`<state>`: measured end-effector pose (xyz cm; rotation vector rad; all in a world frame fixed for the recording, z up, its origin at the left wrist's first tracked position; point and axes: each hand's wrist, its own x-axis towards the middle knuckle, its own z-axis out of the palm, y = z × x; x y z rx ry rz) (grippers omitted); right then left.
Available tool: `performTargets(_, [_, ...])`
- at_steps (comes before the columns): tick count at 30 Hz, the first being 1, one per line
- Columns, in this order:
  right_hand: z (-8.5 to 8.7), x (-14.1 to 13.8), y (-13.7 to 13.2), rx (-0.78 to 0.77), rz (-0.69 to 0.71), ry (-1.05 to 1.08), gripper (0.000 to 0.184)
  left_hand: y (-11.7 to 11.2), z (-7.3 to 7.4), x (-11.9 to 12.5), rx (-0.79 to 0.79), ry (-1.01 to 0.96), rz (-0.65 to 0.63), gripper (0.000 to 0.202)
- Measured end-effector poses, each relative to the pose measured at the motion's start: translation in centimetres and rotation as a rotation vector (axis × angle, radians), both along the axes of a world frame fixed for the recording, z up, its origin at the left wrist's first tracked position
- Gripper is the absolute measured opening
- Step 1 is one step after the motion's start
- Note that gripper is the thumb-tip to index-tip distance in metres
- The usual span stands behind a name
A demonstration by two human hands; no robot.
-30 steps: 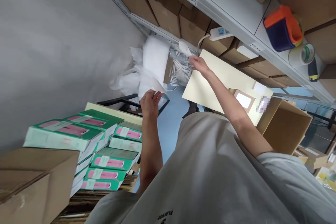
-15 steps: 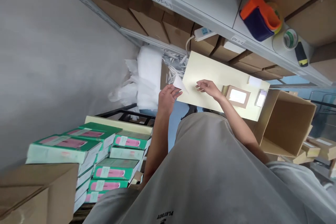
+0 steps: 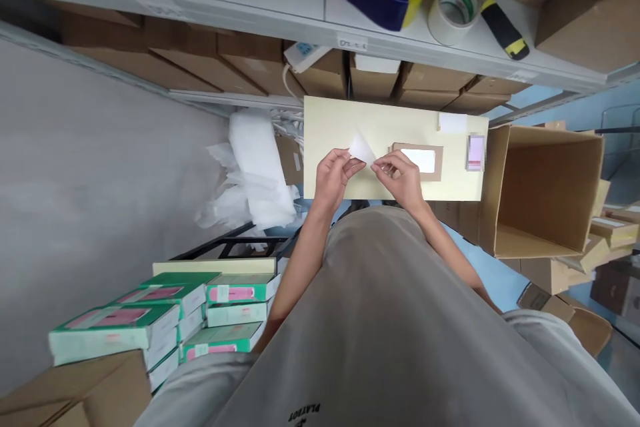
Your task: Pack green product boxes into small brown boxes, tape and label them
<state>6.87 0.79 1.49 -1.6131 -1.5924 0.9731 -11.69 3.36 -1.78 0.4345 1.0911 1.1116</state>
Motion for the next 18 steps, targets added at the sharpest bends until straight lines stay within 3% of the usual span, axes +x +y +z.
performTargets(10, [-1.8, 6.7, -2.3, 0.155, -0.030, -0.261, 0.029, -0.8, 1.1, 8.6, -0.004, 0.086, -0.067, 0.031])
performTargets(18, [-2.0, 10.1, -5.7, 0.048, 0.004, -0.142, 0.034, -1.2, 0.4, 9.9, -0.083, 0.150, 0.021, 0.033])
